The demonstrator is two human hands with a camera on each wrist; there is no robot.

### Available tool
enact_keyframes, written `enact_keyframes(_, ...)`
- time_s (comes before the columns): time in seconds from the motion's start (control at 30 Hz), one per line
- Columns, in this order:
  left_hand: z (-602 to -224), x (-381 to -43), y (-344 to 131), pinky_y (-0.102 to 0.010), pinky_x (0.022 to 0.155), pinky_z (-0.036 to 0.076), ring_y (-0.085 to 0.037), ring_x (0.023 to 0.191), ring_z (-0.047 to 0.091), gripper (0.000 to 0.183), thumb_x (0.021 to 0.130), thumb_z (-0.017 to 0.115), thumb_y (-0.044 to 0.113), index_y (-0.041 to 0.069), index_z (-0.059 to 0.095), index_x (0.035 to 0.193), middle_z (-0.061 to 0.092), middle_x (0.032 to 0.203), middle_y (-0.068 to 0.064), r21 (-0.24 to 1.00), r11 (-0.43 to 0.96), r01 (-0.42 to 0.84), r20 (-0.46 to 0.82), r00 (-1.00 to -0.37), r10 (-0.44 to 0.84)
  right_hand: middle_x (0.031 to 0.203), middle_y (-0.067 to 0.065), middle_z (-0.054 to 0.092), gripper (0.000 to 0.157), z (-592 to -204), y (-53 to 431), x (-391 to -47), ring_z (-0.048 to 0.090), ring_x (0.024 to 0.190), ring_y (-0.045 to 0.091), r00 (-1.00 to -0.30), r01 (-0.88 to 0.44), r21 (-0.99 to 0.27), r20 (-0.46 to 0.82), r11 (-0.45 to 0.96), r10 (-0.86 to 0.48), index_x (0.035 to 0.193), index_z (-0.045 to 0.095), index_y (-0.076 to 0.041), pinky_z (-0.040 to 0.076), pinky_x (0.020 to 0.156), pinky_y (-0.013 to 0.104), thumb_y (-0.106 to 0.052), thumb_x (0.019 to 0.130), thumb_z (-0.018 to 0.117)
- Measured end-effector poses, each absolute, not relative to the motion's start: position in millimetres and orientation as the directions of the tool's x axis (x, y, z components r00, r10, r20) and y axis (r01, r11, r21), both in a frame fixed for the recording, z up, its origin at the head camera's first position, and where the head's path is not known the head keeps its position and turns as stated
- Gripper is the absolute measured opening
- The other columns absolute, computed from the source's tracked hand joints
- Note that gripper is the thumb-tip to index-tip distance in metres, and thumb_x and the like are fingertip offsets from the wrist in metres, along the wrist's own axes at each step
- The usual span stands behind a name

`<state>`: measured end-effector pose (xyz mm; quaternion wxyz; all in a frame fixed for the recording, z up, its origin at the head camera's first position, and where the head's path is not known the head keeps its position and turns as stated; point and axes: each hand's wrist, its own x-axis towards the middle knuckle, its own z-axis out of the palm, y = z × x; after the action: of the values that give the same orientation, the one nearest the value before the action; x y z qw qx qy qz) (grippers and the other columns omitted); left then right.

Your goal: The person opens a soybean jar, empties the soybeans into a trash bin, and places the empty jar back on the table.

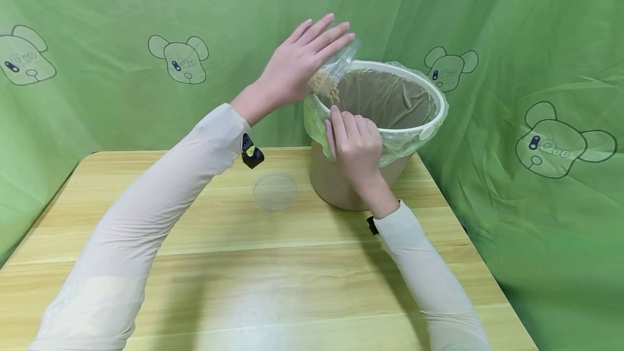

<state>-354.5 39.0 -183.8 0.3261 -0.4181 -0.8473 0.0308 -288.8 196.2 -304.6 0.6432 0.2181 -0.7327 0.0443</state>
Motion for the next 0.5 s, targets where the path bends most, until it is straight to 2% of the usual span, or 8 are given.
enact_keyframes(0.5,-187.5,-353.1,41.6,-0.034,0.118,-0.010,-0.021,0.146,0.006,0.091,0.073,0.040,-0.022,0.021,0.018,0.150,0.015,0.157,0.001,-0.366,0.617,0.697,0.544,-0.377,0.749,0.082,0.010,0.068,0.024,-305.2,195.8,-289.5,0.060,0.070,0.030,-0.078,-0.375,0.212,0.963,0.902,-0.259,0.105,0.070,-0.004,0.047,0.059,0.040,-0.015,0.085,0.065)
